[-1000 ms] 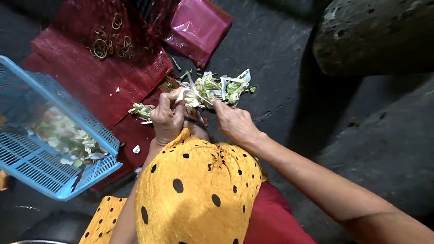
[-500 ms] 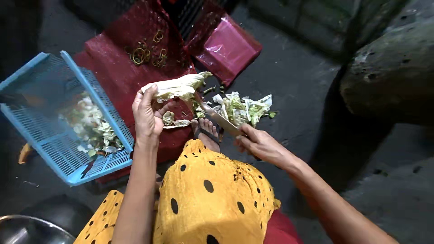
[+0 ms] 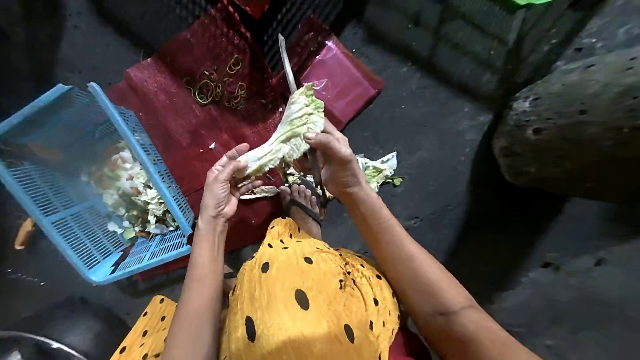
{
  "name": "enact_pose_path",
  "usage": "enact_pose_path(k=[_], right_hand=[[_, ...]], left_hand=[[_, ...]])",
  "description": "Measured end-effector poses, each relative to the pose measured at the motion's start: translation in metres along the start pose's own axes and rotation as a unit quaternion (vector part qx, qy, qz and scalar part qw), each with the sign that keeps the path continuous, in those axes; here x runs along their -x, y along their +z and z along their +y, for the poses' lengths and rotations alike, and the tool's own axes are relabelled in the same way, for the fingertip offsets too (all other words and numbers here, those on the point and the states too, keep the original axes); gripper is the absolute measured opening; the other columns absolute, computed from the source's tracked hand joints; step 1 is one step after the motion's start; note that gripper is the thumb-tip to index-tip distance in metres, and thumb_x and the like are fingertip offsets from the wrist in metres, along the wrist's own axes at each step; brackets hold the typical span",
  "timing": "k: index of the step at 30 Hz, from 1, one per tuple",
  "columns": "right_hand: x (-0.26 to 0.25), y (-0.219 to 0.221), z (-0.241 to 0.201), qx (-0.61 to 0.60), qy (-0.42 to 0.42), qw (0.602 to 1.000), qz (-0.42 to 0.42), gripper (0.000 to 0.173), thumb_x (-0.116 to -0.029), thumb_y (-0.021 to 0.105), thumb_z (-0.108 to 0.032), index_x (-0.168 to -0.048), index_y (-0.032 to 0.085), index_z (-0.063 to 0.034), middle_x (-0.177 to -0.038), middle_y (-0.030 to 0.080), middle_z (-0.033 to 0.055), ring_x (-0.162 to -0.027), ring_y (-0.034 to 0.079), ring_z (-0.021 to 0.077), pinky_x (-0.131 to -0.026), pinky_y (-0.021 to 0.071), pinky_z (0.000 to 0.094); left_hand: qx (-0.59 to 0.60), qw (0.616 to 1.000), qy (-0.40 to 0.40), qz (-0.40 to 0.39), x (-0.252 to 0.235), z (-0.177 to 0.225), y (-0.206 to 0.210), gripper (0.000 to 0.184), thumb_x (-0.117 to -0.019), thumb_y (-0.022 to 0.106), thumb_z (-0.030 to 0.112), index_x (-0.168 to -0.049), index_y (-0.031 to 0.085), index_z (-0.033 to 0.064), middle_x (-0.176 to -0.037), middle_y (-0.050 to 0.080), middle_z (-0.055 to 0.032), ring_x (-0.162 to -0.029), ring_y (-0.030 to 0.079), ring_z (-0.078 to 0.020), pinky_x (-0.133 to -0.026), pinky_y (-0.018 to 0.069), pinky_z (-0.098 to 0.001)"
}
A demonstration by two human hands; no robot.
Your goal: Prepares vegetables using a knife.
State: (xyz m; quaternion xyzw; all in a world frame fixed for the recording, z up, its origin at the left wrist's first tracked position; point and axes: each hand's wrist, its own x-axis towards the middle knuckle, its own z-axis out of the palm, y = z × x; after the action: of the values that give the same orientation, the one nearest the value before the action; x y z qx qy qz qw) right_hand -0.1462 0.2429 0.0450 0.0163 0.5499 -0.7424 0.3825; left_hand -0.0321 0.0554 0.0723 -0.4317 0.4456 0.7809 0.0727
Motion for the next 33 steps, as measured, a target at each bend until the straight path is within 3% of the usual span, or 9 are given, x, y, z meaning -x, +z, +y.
enact_pose_path(k=[6, 10, 15, 19, 22, 25, 28, 32, 33], right_hand=[[0.002, 0.016, -0.007, 0.114, -0.006, 0.993, 0.011, 0.047, -0.1064, 0.054, -0.037, -0.151, 0.052, -0.0239, -0.123, 0.07, -0.0031, -0.089, 0.069, 0.0036, -0.076, 0.0596, 0.0236], [-0.001, 0.024, 0.003, 0.093, 0.022, 0.995, -0.012, 0.048, -0.1051, 0.056, -0.038, -0.149, 0.053, -0.02, -0.119, 0.071, -0.0039, -0.091, 0.069, 0.0033, -0.078, 0.0602, 0.024], [-0.007, 0.023, 0.002, 0.109, 0.028, 0.994, -0.001, 0.043, -0.1056, 0.056, -0.032, -0.145, 0.057, -0.0137, -0.116, 0.072, -0.0003, -0.092, 0.069, 0.0056, -0.081, 0.06, 0.0259], [-0.025, 0.009, 0.004, 0.116, 0.02, 0.993, -0.015, 0.044, -0.1078, 0.05, -0.021, -0.15, 0.051, -0.0071, -0.134, 0.065, 0.0029, -0.109, 0.067, 0.0076, -0.092, 0.0578, 0.0268], [-0.034, 0.01, 0.008, 0.12, 0.052, 0.991, -0.023, 0.042, -0.1072, 0.052, -0.02, -0.147, 0.055, -0.0078, -0.132, 0.066, 0.0025, -0.106, 0.068, 0.0082, -0.09, 0.0585, 0.0265], [-0.046, 0.012, 0.013, 0.133, 0.065, 0.989, -0.028, 0.041, -0.1069, 0.052, -0.019, -0.146, 0.056, -0.0073, -0.136, 0.065, 0.0035, -0.109, 0.067, 0.0074, -0.092, 0.0564, 0.0252], [-0.057, 0.014, 0.015, 0.142, 0.056, 0.988, -0.035, 0.041, -0.1079, 0.051, -0.021, -0.146, 0.056, -0.007, -0.134, 0.065, 0.0031, -0.108, 0.067, 0.0066, -0.091, 0.0567, 0.0245], [-0.064, 0.012, 0.011, 0.174, 0.08, 0.981, -0.026, 0.057, -0.1123, 0.022, -0.044, -0.15, 0.052, -0.0142, -0.136, 0.065, 0.002, -0.115, 0.065, 0.0097, -0.097, 0.0547, 0.033], [-0.064, 0.009, 0.012, 0.178, 0.089, 0.98, -0.018, 0.06, -0.1119, 0.018, -0.047, -0.151, 0.051, -0.017, -0.13, 0.068, 0.0004, -0.106, 0.067, 0.0083, -0.089, 0.057, 0.0309]], left_hand=[[-0.273, 0.942, 0.08, -0.179, -0.008, -0.006, -0.012, 0.04, -0.1001, 0.059, 0.016, -0.139, 0.062, 0.0077, -0.129, 0.068, -0.0061, -0.106, 0.068, -0.0137, -0.091, 0.0581, -0.0338], [-0.432, 0.868, 0.193, -0.15, -0.012, -0.017, 0.006, 0.068, -0.0941, 0.071, 0.041, -0.148, 0.052, 0.0037, -0.146, 0.057, -0.015, -0.135, 0.054, -0.0277, -0.115, 0.0365, -0.059], [-0.322, 0.913, 0.215, -0.128, -0.016, -0.025, 0.012, 0.037, -0.1006, 0.065, 0.029, -0.129, 0.063, 0.0052, -0.112, 0.071, -0.0101, -0.096, 0.071, -0.0174, -0.085, 0.0598, -0.0372], [-0.322, 0.916, 0.19, -0.145, -0.032, -0.023, 0.005, 0.028, -0.0964, 0.068, 0.031, -0.105, 0.071, 0.0046, -0.099, 0.071, -0.005, -0.094, 0.067, -0.0128, -0.088, 0.0551, -0.039], [-0.194, 0.951, 0.138, -0.198, -0.029, -0.015, 0.006, 0.025, -0.1052, 0.05, 0.024, -0.101, 0.067, 0.0054, -0.085, 0.067, 0.003, -0.077, 0.064, -0.0026, -0.072, 0.0559, -0.0239], [-0.093, 0.963, 0.036, -0.252, -0.025, -0.008, 0.001, 0.042, -0.1067, 0.034, 0.032, -0.118, 0.066, 0.0081, -0.104, 0.072, -0.0001, -0.092, 0.07, -0.0087, -0.075, 0.0605, -0.0289], [-0.033, 0.968, 0.021, -0.246, -0.021, -0.006, -0.002, 0.033, -0.1001, 0.051, 0.01, -0.13, 0.061, 0.0024, -0.11, 0.072, -0.0062, -0.089, 0.072, -0.0126, -0.073, 0.0634, -0.0302], [0.06, 0.979, 0.015, -0.192, -0.024, -0.005, 0.0, 0.039, -0.098, 0.053, -0.004, -0.137, 0.053, 0.0031, -0.11, 0.073, -0.0091, -0.087, 0.073, -0.0166, -0.072, 0.0637, -0.0327], [0.079, 0.982, 0.018, -0.17, -0.024, -0.003, 0.0, 0.043, -0.0982, 0.052, -0.005, -0.14, 0.05, 0.0041, -0.108, 0.073, -0.0098, -0.087, 0.074, -0.0178, -0.073, 0.0642, -0.0339]])
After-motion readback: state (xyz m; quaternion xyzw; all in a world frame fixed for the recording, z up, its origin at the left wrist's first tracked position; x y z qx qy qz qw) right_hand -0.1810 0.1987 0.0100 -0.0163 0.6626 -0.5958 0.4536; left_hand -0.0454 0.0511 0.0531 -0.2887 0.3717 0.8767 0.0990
